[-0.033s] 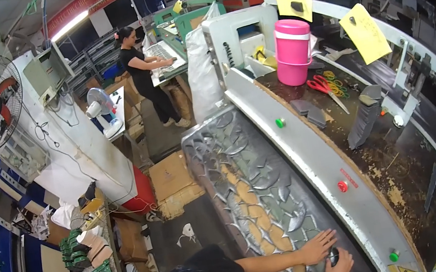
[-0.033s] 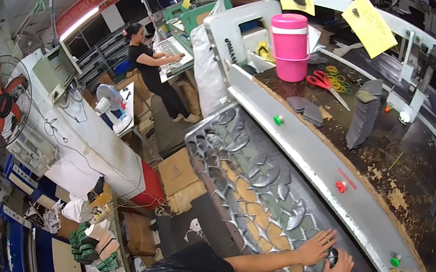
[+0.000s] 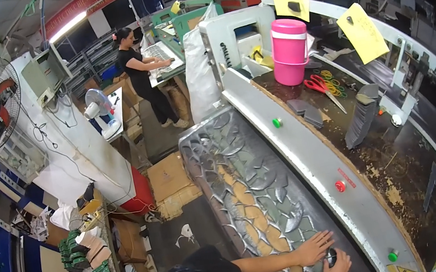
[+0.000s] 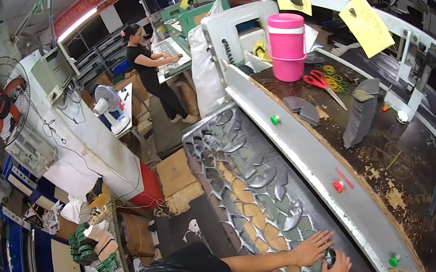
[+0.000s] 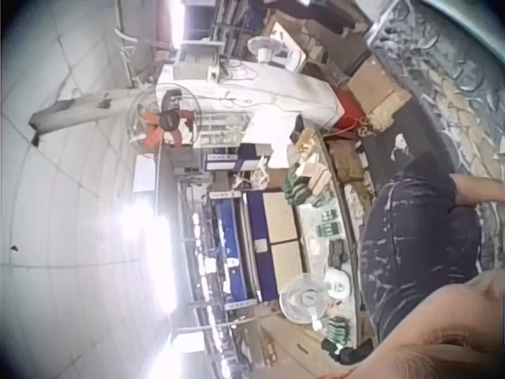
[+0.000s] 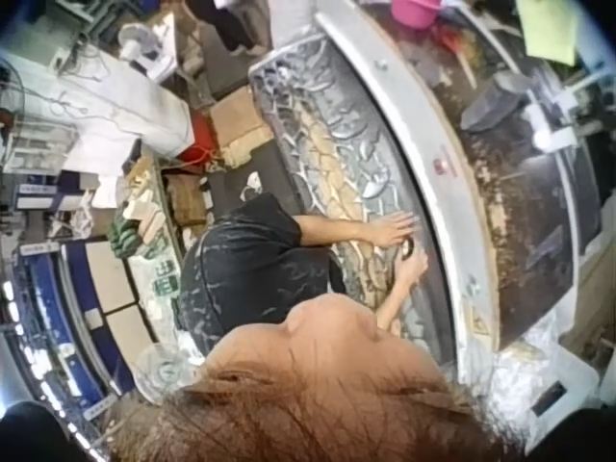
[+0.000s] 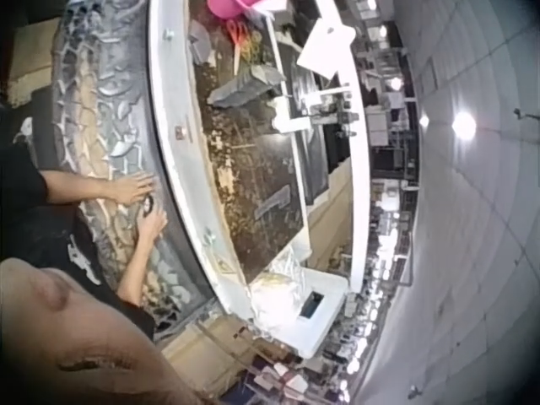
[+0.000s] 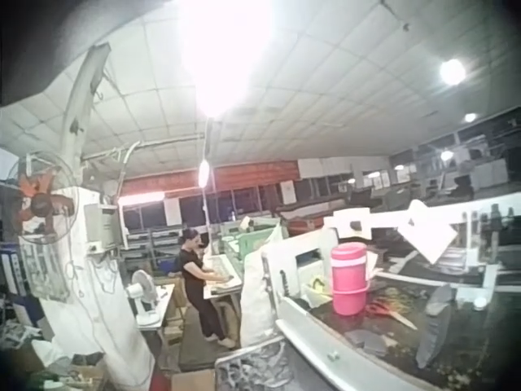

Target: The recorder is operating a die cutting machine to cut shoe components from sheets of material.

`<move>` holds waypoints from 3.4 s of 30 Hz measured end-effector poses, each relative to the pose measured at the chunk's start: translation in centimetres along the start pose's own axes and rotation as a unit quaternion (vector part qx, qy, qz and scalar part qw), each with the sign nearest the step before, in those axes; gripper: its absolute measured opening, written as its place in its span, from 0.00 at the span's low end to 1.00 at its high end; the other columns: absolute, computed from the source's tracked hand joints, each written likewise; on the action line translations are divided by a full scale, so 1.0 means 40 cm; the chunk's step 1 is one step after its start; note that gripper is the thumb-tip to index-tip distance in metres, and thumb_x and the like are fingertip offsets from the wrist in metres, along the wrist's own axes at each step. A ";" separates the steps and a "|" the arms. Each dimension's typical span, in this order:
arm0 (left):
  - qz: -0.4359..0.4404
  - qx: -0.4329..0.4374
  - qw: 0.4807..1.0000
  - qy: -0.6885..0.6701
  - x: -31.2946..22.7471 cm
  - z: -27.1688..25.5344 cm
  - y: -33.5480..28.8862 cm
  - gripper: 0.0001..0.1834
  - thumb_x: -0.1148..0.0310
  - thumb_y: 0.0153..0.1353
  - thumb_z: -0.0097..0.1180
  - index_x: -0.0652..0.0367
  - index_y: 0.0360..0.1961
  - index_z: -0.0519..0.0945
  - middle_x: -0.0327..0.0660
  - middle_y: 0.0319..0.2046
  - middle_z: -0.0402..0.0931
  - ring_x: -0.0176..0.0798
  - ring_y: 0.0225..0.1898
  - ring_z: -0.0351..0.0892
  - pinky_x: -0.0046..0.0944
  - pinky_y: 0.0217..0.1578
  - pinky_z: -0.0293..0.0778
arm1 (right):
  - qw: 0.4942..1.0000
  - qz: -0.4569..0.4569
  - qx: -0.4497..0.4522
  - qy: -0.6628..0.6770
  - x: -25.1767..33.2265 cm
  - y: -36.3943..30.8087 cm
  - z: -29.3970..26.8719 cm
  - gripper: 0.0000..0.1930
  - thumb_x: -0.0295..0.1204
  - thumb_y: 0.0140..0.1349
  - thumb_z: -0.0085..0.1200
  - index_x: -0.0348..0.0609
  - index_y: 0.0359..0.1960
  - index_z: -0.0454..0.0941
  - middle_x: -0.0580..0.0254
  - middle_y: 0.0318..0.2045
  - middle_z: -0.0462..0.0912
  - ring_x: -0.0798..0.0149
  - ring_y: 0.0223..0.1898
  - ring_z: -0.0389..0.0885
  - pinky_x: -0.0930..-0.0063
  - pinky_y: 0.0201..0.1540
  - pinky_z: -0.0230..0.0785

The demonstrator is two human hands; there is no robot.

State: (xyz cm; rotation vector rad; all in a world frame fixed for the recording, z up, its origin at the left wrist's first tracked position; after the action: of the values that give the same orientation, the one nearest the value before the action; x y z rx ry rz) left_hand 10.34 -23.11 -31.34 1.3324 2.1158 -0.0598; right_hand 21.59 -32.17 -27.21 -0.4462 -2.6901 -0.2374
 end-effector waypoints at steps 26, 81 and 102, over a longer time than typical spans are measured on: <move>-0.026 0.086 0.961 -0.262 0.183 -0.383 -0.260 0.24 0.63 0.71 0.62 0.61 0.64 0.77 0.55 0.58 0.80 0.56 0.62 0.80 0.52 0.59 0.76 | 0.998 -0.006 0.046 -0.032 0.182 -0.007 -0.083 0.26 0.28 0.58 0.69 0.40 0.61 0.83 0.42 0.56 0.86 0.38 0.58 0.82 0.52 0.64 0.73; -0.022 0.095 0.906 -0.412 -0.186 -0.332 -0.054 0.32 0.68 0.55 0.78 0.57 0.59 0.77 0.45 0.58 0.80 0.45 0.62 0.80 0.47 0.65 0.73 | 0.933 0.007 -0.268 0.240 0.079 -0.270 -0.138 0.32 0.39 0.61 0.76 0.38 0.63 0.78 0.42 0.53 0.82 0.36 0.54 0.81 0.47 0.58 0.75; -0.058 0.073 0.819 -0.566 0.145 -0.579 -0.247 0.32 0.71 0.62 0.76 0.63 0.65 0.76 0.39 0.47 0.84 0.27 0.42 0.81 0.33 0.43 0.79 | 0.895 0.175 -0.052 0.407 0.624 -0.126 0.079 0.18 0.29 0.75 0.64 0.28 0.60 0.80 0.50 0.52 0.87 0.61 0.50 0.82 0.66 0.54 0.77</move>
State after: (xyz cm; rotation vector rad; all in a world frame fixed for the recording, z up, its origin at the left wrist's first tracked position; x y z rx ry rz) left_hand -10.71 -15.08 -18.65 0.8510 1.1412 -0.8589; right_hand -2.94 -29.33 -20.25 -0.6714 -1.7492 -0.3657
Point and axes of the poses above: each hand's wrist, its own y-axis towards the middle knuckle, its own z-axis out of the palm, x = y × z, the point moved 8 cm from there along y, towards the middle knuckle
